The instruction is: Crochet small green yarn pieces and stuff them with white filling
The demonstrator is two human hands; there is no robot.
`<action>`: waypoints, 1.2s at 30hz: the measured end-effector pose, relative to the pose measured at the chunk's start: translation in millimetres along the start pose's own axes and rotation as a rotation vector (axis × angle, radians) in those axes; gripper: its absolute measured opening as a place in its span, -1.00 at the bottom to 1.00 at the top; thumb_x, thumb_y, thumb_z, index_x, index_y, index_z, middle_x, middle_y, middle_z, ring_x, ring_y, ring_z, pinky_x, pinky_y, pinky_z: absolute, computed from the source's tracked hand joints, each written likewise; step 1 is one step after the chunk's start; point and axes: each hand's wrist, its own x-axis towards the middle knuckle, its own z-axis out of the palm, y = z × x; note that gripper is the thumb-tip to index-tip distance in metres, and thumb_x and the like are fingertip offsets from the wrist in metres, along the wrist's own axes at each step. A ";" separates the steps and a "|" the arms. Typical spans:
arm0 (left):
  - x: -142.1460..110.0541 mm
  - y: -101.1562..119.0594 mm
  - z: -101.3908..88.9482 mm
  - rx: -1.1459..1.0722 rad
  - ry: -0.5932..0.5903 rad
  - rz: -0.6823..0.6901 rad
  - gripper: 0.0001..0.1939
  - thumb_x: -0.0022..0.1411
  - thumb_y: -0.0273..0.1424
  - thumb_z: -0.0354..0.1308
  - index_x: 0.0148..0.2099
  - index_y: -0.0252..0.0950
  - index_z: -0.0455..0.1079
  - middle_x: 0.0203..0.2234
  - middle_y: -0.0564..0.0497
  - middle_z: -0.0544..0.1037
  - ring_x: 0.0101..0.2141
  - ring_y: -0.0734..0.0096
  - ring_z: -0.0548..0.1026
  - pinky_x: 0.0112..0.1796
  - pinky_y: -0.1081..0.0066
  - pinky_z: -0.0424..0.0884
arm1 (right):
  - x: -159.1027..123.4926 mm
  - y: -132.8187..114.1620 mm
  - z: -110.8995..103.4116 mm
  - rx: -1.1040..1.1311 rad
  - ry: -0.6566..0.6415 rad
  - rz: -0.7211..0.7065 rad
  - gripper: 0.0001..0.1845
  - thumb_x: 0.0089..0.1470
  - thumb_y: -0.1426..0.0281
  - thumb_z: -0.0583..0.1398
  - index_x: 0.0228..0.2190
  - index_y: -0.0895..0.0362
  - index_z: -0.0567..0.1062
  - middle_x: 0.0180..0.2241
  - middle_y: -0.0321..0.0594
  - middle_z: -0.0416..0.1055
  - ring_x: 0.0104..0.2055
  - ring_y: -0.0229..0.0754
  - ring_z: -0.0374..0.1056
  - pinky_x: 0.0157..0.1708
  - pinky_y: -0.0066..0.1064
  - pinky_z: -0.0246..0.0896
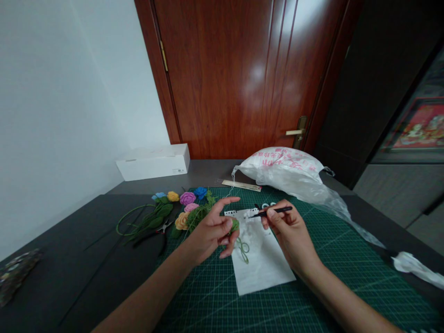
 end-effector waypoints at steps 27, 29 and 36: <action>1.8 -17.0 5.2 -0.139 -0.226 0.106 -0.86 0.42 -0.31 0.16 -0.06 -0.25 0.34 -0.50 0.06 0.48 -0.65 0.58 0.32 -0.68 0.59 0.40 | -14.0 -9.1 11.1 -0.203 -0.123 -0.189 -0.89 0.15 0.36 0.38 -0.38 0.08 0.57 -0.43 -0.28 0.55 -0.49 -0.30 0.49 -0.44 -0.49 0.44; 1.9 -17.2 4.3 -0.144 -0.235 0.106 -0.86 0.42 -0.31 0.16 -0.06 -0.25 0.33 -0.49 0.06 0.49 -0.63 0.57 0.33 -0.66 0.57 0.44 | -13.0 -11.1 9.9 -0.208 -0.121 -0.201 -0.90 0.16 0.36 0.38 -0.37 0.08 0.57 -0.41 -0.28 0.55 -0.48 -0.31 0.49 -0.43 -0.50 0.44; 0.8 -12.6 3.1 -0.156 -0.206 0.138 -0.82 0.41 -0.32 0.18 -0.04 -0.25 0.29 -0.48 0.06 0.47 -0.58 0.54 0.30 -0.61 0.51 0.51 | -10.1 -14.3 4.1 -0.149 -0.044 -0.248 -0.91 0.18 0.37 0.36 -0.35 0.07 0.55 -0.35 -0.30 0.55 -0.45 -0.32 0.47 -0.41 -0.48 0.43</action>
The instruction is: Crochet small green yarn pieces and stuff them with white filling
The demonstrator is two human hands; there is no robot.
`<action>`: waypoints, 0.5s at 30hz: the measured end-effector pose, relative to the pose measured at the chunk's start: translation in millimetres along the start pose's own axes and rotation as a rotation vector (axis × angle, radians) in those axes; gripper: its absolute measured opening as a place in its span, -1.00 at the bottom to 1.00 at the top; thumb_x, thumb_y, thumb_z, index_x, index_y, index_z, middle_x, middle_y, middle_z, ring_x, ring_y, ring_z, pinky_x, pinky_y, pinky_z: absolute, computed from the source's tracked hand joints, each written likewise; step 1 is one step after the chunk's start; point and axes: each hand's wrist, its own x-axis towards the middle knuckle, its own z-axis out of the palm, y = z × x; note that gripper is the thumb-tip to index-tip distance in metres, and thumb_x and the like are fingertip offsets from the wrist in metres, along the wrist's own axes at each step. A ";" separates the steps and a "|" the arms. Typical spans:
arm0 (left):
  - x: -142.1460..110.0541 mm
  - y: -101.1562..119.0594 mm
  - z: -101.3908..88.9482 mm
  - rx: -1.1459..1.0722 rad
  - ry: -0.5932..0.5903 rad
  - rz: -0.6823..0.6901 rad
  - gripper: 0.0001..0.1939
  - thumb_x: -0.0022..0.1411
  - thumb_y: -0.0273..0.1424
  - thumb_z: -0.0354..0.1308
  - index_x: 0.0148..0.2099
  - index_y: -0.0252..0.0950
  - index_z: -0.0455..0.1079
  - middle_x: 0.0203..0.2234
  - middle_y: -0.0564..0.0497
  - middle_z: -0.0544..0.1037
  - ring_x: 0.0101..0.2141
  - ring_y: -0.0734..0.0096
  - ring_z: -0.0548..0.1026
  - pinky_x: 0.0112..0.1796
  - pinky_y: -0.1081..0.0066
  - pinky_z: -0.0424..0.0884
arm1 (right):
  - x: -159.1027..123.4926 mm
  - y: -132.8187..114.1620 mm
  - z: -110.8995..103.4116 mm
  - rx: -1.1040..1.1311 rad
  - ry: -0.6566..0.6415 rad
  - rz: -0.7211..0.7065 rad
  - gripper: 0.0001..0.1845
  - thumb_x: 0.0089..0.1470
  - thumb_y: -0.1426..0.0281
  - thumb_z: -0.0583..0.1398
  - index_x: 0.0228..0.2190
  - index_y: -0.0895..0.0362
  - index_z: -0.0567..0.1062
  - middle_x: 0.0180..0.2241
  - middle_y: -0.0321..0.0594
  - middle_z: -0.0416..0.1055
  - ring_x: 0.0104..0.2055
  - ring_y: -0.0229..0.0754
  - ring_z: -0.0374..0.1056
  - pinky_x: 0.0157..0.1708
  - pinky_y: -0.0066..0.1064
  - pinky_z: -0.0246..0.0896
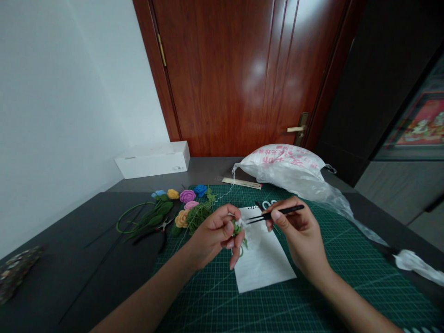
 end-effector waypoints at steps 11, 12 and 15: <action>0.4 -1.2 3.0 0.029 -0.005 0.003 -0.86 0.42 -0.32 0.15 -0.06 -0.21 0.26 -0.48 0.08 0.47 -0.61 0.54 0.32 -0.63 0.53 0.48 | -5.5 0.0 7.6 -0.013 0.008 -0.029 -0.92 0.19 0.41 0.34 -0.35 0.08 0.54 -0.37 -0.31 0.53 -0.47 -0.31 0.47 -0.44 -0.47 0.41; 0.3 -1.5 3.1 0.031 -0.008 0.005 -0.87 0.43 -0.33 0.15 -0.06 -0.21 0.26 -0.48 0.08 0.48 -0.61 0.55 0.32 -0.63 0.53 0.49 | -5.2 0.6 7.0 -0.022 0.011 -0.022 -0.92 0.19 0.41 0.35 -0.35 0.08 0.55 -0.38 -0.31 0.53 -0.47 -0.32 0.47 -0.44 -0.47 0.41; 0.0 -1.9 3.7 0.033 -0.015 0.008 -0.88 0.43 -0.35 0.13 -0.05 -0.22 0.26 -0.47 0.07 0.49 -0.62 0.55 0.34 -0.62 0.53 0.49 | -4.6 2.7 4.9 -0.021 -0.004 0.008 -0.91 0.20 0.39 0.35 -0.36 0.08 0.55 -0.40 -0.32 0.52 -0.48 -0.33 0.46 -0.43 -0.47 0.39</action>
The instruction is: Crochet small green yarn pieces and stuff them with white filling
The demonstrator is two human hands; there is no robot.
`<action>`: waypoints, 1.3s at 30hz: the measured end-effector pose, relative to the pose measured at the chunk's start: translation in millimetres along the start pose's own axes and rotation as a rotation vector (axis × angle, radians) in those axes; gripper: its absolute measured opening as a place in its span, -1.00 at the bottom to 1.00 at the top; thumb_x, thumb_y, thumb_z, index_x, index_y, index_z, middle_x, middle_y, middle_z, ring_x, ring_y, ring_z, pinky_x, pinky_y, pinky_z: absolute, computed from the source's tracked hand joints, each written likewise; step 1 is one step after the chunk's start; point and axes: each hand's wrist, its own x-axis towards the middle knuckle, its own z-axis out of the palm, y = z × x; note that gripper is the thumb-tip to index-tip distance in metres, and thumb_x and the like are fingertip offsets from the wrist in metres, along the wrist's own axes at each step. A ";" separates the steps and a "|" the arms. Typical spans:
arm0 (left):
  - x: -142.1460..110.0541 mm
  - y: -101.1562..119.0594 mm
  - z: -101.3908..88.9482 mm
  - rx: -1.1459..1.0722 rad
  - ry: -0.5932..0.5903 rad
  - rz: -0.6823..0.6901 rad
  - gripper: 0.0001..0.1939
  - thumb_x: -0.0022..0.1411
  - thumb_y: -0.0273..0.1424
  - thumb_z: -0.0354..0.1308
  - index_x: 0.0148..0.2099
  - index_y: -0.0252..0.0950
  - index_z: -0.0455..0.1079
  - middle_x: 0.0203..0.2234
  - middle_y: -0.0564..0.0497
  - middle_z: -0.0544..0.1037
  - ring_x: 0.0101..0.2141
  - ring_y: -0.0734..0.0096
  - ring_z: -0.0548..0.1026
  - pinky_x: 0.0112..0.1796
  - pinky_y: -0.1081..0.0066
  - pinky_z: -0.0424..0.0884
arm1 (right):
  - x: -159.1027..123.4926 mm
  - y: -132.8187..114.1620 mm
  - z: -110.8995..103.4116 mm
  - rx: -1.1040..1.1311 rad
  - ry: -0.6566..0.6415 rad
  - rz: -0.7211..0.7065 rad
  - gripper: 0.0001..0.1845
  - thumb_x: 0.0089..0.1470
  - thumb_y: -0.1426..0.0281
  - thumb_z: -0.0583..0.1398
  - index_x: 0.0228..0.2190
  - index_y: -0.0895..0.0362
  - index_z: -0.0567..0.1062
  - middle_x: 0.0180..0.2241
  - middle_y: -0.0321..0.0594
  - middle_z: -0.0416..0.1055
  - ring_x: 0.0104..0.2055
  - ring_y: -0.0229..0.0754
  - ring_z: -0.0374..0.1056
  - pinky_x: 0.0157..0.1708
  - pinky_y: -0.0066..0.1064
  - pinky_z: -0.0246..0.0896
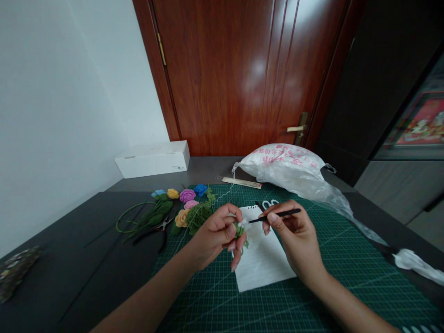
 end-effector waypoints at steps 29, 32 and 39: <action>-0.3 0.1 -2.8 0.024 -0.024 0.032 -0.83 0.39 -0.34 0.21 -0.06 -0.26 0.29 -0.47 0.06 0.51 -0.60 0.57 0.37 -0.60 0.53 0.51 | -0.3 -6.3 -1.2 0.059 -0.004 -0.081 -0.94 0.24 0.42 0.30 -0.30 0.04 0.51 -0.31 -0.29 0.54 -0.43 -0.29 0.45 -0.40 -0.43 0.43; -0.7 -0.5 -3.0 0.034 -0.019 0.029 -0.83 0.40 -0.34 0.20 -0.06 -0.25 0.28 -0.47 0.07 0.50 -0.61 0.58 0.35 -0.60 0.55 0.50 | -1.3 -7.3 -0.4 0.064 -0.045 -0.118 -0.93 0.23 0.45 0.30 -0.29 0.04 0.52 -0.31 -0.27 0.56 -0.39 -0.25 0.47 -0.38 -0.40 0.45; -2.2 -3.4 -3.9 0.061 -0.005 0.013 -0.81 0.40 -0.32 0.20 -0.05 -0.23 0.26 -0.48 0.08 0.49 -0.62 0.60 0.30 -0.62 0.58 0.46 | -1.2 -8.7 1.5 0.020 -0.037 -0.133 -0.92 0.20 0.47 0.32 -0.34 0.07 0.55 -0.35 -0.25 0.55 -0.45 -0.25 0.47 -0.44 -0.39 0.44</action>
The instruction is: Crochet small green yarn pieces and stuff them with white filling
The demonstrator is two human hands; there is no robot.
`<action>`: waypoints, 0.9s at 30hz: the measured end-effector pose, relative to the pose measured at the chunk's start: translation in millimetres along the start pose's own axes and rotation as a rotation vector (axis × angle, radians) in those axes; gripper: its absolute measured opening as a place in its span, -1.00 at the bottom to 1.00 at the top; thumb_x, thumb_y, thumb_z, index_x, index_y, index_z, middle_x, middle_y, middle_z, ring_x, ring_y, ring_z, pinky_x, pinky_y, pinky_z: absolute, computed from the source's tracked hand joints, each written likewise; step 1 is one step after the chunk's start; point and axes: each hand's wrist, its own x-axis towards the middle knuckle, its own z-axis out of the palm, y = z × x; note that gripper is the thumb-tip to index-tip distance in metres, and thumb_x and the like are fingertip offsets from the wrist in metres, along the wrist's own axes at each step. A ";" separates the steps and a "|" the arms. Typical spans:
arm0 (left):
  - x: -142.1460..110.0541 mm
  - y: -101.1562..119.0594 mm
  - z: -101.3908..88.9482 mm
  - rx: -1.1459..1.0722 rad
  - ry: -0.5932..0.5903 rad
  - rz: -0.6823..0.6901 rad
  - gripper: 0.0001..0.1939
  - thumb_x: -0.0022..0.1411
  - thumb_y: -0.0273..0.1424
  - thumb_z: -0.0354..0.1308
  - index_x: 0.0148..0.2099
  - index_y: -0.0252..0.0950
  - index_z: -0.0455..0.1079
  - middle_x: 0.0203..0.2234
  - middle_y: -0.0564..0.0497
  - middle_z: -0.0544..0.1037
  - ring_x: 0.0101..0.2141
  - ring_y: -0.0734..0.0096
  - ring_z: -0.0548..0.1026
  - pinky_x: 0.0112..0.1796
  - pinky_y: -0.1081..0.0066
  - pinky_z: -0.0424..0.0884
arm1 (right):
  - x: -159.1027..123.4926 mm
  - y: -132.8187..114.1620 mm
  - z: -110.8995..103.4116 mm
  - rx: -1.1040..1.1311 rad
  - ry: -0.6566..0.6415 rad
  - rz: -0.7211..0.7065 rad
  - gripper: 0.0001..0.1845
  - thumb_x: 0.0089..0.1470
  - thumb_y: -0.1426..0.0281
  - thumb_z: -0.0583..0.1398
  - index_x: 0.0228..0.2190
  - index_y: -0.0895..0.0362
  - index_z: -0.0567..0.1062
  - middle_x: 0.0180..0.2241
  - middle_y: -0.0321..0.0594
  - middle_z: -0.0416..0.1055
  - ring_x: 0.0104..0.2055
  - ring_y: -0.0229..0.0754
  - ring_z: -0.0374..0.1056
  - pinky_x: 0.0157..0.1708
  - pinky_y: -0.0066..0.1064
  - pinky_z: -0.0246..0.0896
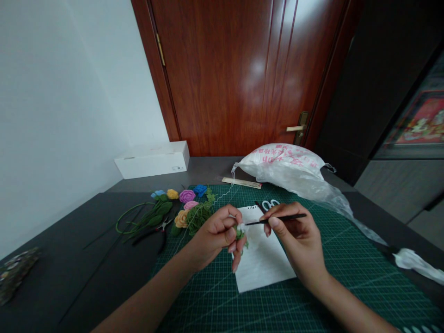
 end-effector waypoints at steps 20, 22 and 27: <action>0.9 -1.3 3.5 0.011 0.006 0.020 -0.82 0.37 -0.37 0.23 -0.08 -0.29 0.31 -0.49 0.06 0.51 -0.62 0.60 0.33 -0.63 0.56 0.48 | -2.6 10.0 1.1 0.039 -0.038 0.158 -0.91 0.19 0.38 0.35 -0.36 0.08 0.55 -0.40 -0.31 0.50 -0.48 -0.30 0.45 -0.44 -0.44 0.40; 1.0 -0.5 3.1 0.009 0.017 0.019 -0.82 0.36 -0.37 0.24 -0.09 -0.29 0.32 -0.50 0.06 0.50 -0.62 0.59 0.33 -0.63 0.55 0.50 | -1.9 7.8 -1.3 0.021 0.003 0.122 -0.91 0.21 0.39 0.33 -0.35 0.07 0.54 -0.37 -0.29 0.51 -0.46 -0.29 0.45 -0.43 -0.44 0.40; 0.7 0.6 2.5 0.010 0.026 0.016 -0.81 0.36 -0.36 0.25 -0.09 -0.28 0.30 -0.52 0.09 0.47 -0.62 0.58 0.34 -0.62 0.53 0.50 | -2.0 3.1 -2.9 0.033 0.022 0.075 -0.92 0.23 0.41 0.32 -0.33 0.05 0.52 -0.34 -0.28 0.53 -0.44 -0.27 0.44 -0.43 -0.42 0.42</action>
